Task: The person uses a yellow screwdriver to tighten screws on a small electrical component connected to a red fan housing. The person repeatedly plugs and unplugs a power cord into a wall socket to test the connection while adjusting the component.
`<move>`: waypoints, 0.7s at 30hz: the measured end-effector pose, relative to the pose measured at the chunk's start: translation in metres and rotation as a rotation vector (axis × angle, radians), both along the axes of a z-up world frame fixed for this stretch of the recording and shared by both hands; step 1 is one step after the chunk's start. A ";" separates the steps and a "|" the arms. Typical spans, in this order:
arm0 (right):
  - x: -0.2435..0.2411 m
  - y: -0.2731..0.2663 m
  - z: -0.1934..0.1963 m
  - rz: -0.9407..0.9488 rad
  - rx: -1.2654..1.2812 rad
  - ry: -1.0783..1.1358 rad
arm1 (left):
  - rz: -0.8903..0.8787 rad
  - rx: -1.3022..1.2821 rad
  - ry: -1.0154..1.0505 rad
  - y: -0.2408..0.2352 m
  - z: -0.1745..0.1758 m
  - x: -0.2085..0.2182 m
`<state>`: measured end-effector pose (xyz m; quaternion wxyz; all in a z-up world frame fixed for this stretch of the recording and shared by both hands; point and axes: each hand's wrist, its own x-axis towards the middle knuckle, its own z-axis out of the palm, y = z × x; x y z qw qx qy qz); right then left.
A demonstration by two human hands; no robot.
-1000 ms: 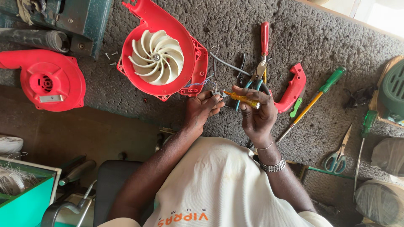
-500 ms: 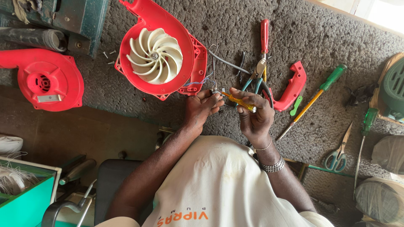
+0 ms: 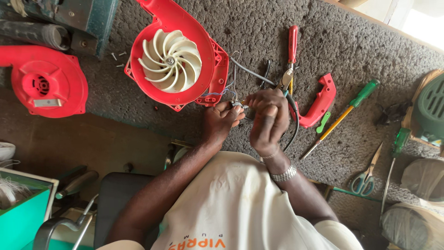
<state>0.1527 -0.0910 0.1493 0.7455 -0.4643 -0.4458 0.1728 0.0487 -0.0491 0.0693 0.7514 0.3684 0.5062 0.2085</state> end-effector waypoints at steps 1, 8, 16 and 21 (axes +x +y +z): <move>0.000 0.004 -0.003 -0.015 -0.007 0.007 | 0.001 -0.004 0.002 -0.001 0.000 0.000; -0.003 0.025 -0.016 0.041 0.067 0.236 | 0.055 0.012 -0.093 -0.005 -0.012 0.003; 0.010 0.033 -0.010 0.258 0.077 0.281 | 0.127 0.003 -0.120 -0.010 -0.017 0.006; 0.035 0.033 -0.010 0.544 0.057 0.230 | 0.101 0.063 -0.092 -0.009 -0.017 0.005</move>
